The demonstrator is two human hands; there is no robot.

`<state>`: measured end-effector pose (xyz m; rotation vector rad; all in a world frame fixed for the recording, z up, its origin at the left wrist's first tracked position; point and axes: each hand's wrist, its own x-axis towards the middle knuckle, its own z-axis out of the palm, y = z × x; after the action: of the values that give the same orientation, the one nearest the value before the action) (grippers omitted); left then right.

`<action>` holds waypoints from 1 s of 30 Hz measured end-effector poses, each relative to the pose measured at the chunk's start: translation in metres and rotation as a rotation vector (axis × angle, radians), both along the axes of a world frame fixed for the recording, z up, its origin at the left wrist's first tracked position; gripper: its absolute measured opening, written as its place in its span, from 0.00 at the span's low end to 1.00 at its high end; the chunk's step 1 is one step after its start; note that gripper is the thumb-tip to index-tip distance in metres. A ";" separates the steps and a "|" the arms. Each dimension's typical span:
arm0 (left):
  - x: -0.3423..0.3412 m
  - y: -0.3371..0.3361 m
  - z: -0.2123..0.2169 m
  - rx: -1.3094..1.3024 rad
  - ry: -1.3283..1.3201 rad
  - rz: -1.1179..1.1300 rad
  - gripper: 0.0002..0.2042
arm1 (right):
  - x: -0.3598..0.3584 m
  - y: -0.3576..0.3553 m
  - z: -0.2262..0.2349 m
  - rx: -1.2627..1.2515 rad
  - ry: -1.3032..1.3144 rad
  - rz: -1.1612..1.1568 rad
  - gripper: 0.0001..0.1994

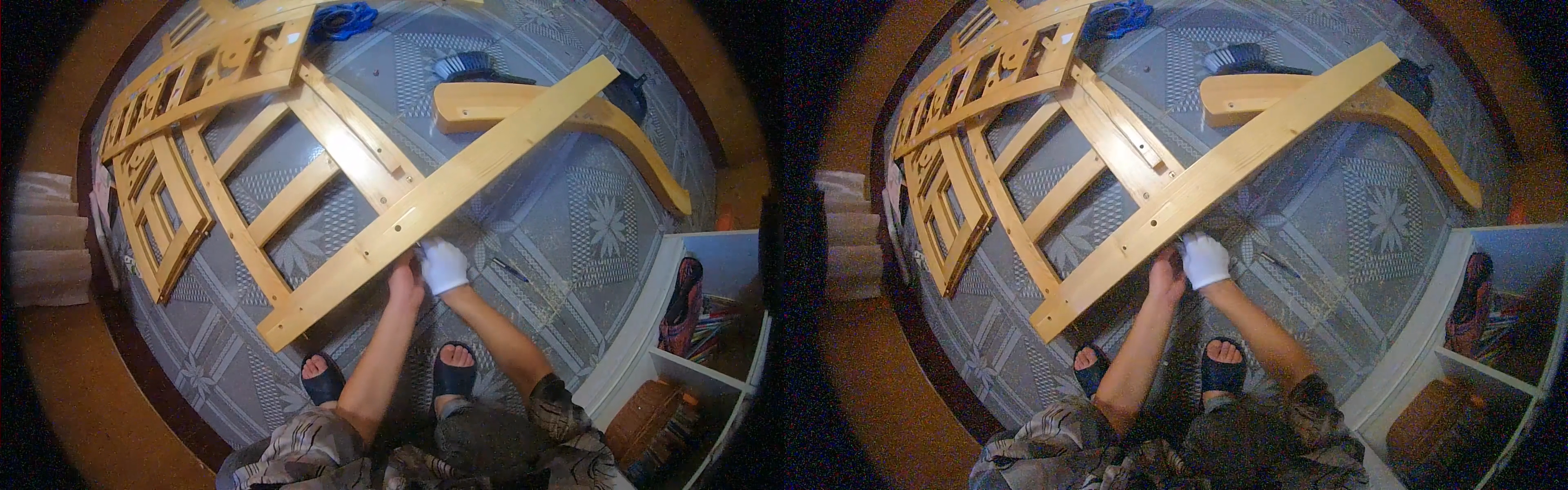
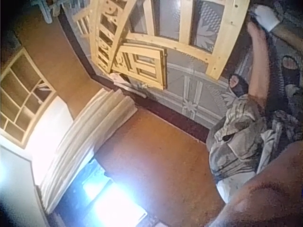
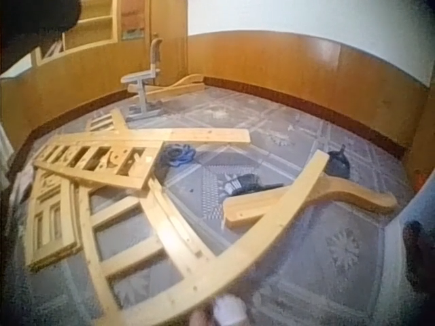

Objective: The person uses a tool to screw components of a wooden frame together while working on a tiled floor.

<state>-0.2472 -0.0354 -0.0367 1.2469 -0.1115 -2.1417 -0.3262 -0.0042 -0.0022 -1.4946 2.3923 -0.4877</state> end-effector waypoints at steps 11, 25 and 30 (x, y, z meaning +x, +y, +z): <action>-0.030 0.006 0.026 -0.131 -0.314 0.053 0.12 | -0.001 0.025 0.001 -0.266 -0.192 -0.174 0.10; -0.024 0.002 0.007 -0.070 -0.086 0.005 0.08 | -0.010 0.032 -0.029 -0.284 -0.565 -0.443 0.10; -0.021 0.006 0.004 -0.061 0.110 -0.032 0.08 | -0.020 0.036 -0.030 -0.262 -0.793 -0.582 0.12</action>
<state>-0.2682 -0.0295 -0.0326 1.0966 -0.1495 -2.2126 -0.3465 0.0321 -0.0327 -0.4571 2.0800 -1.2749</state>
